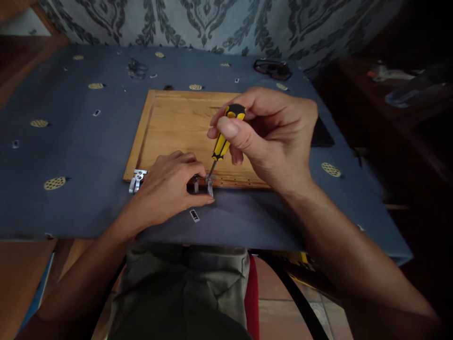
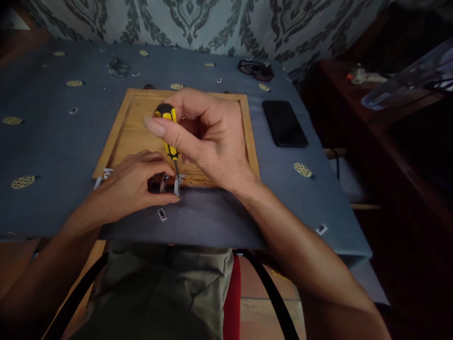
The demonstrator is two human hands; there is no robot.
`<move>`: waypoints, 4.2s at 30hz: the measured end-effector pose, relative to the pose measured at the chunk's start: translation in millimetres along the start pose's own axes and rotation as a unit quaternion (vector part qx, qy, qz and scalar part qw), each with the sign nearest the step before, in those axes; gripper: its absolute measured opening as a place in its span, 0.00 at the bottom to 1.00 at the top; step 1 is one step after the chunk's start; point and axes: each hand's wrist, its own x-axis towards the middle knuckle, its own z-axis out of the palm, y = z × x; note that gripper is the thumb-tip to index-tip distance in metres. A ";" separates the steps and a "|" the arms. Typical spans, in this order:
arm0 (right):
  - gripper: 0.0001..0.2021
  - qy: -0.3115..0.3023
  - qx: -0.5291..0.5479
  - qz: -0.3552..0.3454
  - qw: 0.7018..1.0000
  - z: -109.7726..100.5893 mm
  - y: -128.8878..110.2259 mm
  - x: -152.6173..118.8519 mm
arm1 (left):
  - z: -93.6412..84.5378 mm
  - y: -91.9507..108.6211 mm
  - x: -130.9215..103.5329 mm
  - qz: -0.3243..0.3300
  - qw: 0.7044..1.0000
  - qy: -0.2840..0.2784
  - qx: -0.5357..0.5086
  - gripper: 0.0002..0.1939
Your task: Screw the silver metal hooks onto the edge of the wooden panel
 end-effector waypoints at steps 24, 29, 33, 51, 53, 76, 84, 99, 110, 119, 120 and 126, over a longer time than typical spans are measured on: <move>0.20 -0.244 0.177 0.034 0.953 12.0 -1.5 34.1 | -0.6 3.0 -0.4 -0.034 0.999 0.003 -0.017 0.13; 0.24 -0.181 0.131 0.048 0.974 21.0 -12.0 31.3 | -0.2 2.6 -1.3 -0.017 0.999 0.010 -0.026 0.12; 0.21 -0.140 0.117 0.101 0.978 29.0 -25.0 19.7 | 0.6 2.1 -1.5 -0.014 0.999 0.015 -0.037 0.13; 0.21 -0.274 0.188 0.127 0.935 24.2 -21.5 27.5 | -0.3 2.1 -2.3 -0.043 0.996 -0.002 -0.073 0.15; 0.21 -0.288 0.187 0.121 0.931 23.5 -19.9 29.3 | -0.4 2.6 -2.6 -0.048 0.995 -0.009 -0.084 0.14; 0.28 -0.068 0.167 0.062 0.982 17.9 -49.3 23.7 | -0.7 2.1 -1.1 -0.021 0.999 0.004 -0.035 0.14; 0.15 0.039 0.304 0.091 0.947 19.6 -26.0 9.0 | -1.1 1.7 -0.4 -0.018 1.000 -0.006 -0.020 0.14; 0.17 0.052 0.217 0.088 0.971 21.6 -14.3 6.2 | -2.5 4.0 0.5 -0.027 0.999 -0.017 -0.009 0.14; 0.17 0.073 0.226 0.081 0.968 28.9 -18.0 -0.8 | -3.6 3.6 0.4 -0.024 0.999 -0.019 -0.016 0.14; 0.25 0.067 0.126 0.040 0.989 36.0 -18.4 -5.6 | -2.8 4.7 -0.8 -0.027 0.999 -0.014 -0.016 0.14; 0.26 0.071 0.120 0.034 0.990 35.1 -18.1 -5.2 | -2.4 4.6 -1.0 -0.025 1.000 -0.011 -0.015 0.14; 0.31 0.022 0.173 0.067 0.982 31.5 -19.9 -2.6 | -2.8 4.2 -1.2 -0.033 0.999 -0.021 -0.026 0.14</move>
